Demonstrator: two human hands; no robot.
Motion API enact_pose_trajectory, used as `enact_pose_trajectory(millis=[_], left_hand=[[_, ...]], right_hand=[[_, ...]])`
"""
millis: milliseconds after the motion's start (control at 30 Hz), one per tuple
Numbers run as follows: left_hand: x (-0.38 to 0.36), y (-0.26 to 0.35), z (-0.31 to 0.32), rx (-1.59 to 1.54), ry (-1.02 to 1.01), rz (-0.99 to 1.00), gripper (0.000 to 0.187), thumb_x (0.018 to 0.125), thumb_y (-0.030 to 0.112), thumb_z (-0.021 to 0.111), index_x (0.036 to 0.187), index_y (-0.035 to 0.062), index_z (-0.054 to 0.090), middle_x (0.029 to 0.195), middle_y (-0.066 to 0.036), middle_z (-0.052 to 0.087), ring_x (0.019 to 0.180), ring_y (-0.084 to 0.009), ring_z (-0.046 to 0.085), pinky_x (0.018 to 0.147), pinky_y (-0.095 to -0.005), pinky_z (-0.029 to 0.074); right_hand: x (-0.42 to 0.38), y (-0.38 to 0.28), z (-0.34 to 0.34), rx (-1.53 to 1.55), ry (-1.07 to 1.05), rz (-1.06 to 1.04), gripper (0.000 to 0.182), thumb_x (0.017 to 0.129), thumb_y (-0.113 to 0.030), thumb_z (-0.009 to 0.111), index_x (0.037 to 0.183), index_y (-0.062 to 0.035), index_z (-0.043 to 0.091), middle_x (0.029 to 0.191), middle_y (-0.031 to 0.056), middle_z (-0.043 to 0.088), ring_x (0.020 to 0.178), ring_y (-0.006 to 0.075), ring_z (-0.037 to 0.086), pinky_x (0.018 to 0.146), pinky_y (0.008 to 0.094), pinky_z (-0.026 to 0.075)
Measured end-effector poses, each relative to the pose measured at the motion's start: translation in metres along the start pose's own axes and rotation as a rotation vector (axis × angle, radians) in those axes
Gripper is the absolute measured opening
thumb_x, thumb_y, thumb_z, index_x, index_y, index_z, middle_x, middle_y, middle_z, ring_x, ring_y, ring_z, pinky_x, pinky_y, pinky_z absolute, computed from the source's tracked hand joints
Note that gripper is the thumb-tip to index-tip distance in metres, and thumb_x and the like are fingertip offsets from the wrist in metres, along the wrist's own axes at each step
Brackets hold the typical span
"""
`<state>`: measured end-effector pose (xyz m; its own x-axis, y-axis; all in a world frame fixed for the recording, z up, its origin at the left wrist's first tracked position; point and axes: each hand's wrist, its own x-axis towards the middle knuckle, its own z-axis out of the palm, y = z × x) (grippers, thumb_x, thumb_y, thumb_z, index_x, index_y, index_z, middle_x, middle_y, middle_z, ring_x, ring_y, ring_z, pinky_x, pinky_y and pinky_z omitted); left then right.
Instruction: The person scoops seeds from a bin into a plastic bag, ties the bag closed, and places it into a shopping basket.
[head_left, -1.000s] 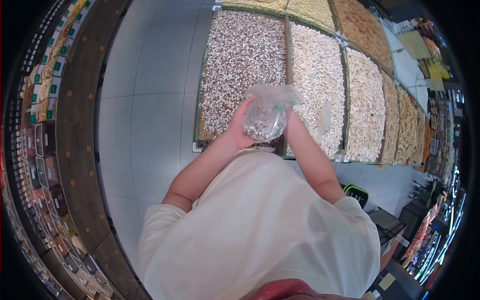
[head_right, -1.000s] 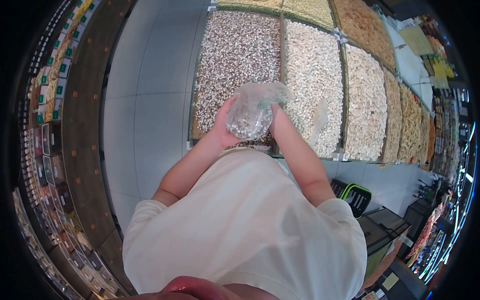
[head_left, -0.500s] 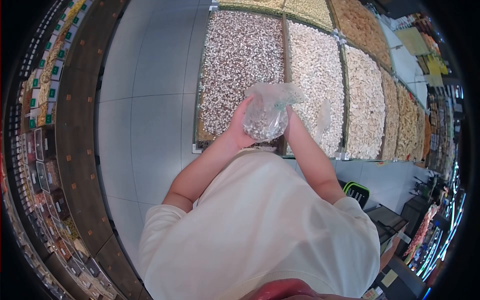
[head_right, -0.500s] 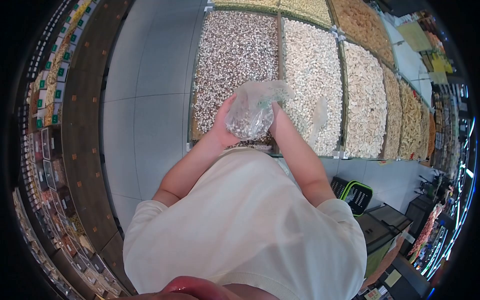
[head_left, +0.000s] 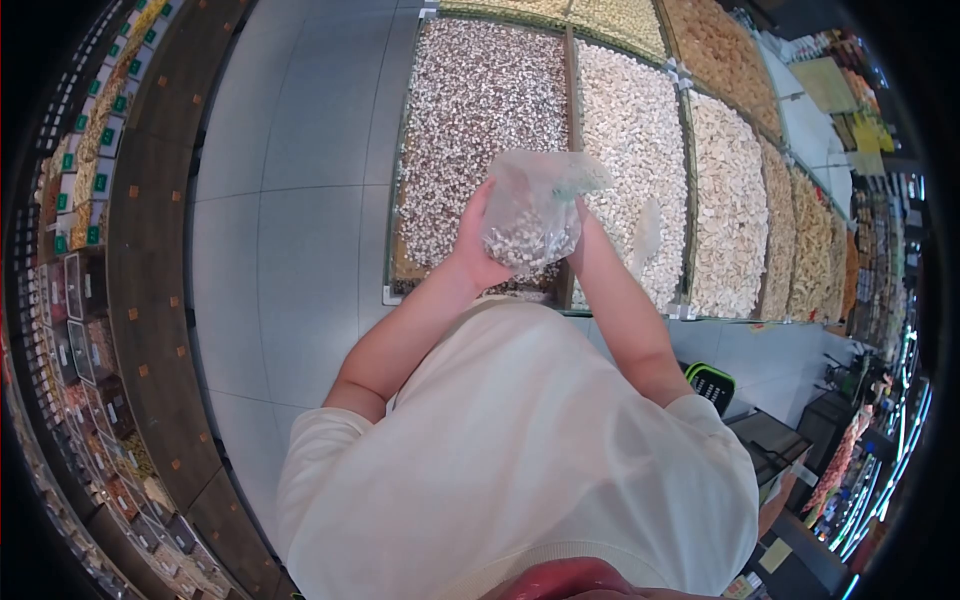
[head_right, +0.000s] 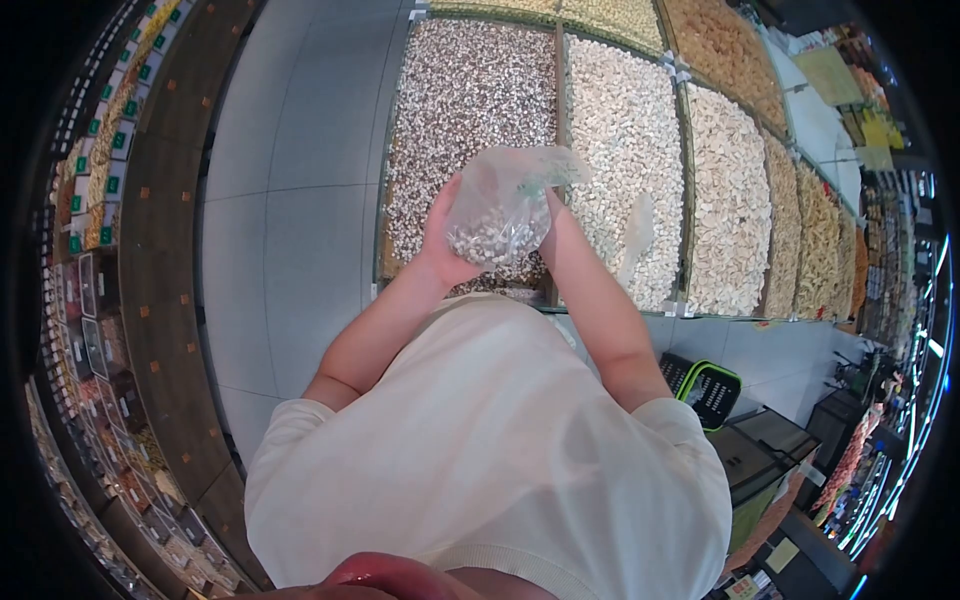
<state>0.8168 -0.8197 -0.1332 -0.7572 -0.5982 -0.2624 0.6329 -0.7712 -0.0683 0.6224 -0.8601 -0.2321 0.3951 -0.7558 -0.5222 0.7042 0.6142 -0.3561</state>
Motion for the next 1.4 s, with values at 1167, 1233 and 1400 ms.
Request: enact_pose_trajectory(millis=[1167, 1233, 1400], left_hand=[[-0.021, -0.006, 0.001, -0.1, -0.137, -0.009, 0.077, 0.099, 0.068, 0.052, 0.157, 0.0181, 0.048, 0.155, -0.014, 0.055, 0.141, -0.0391, 0.054, 0.119, -0.0627, 0.041], [-0.022, -0.006, 0.001, -0.109, -0.136, 0.0, 0.076, 0.1, 0.068, 0.051, 0.157, 0.0184, 0.048, 0.155, -0.014, 0.055, 0.141, -0.0389, 0.054, 0.12, -0.062, 0.041], [-0.027, -0.005, 0.006, -0.064, -0.109, 0.028, 0.075, 0.1, 0.068, 0.05, 0.157, 0.0188, 0.049, 0.155, -0.012, 0.055, 0.142, -0.038, 0.054, 0.12, -0.0608, 0.041]], right_hand=[[-0.005, 0.005, 0.024, -0.062, 0.065, -0.041, 0.037, 0.112, -0.036, 0.047, 0.126, -0.0053, 0.063, 0.115, 0.0119, 0.071, 0.101, 0.029, 0.071, 0.088, 0.0445, 0.062], [-0.007, 0.004, 0.025, -0.064, 0.067, -0.04, 0.037, 0.112, -0.036, 0.047, 0.126, -0.0053, 0.063, 0.115, 0.0119, 0.071, 0.101, 0.029, 0.071, 0.088, 0.0445, 0.062], [-0.008, 0.006, 0.031, -0.068, 0.066, -0.049, 0.038, 0.113, -0.037, 0.047, 0.126, -0.0053, 0.063, 0.115, 0.012, 0.071, 0.101, 0.0292, 0.071, 0.088, 0.0447, 0.062]])
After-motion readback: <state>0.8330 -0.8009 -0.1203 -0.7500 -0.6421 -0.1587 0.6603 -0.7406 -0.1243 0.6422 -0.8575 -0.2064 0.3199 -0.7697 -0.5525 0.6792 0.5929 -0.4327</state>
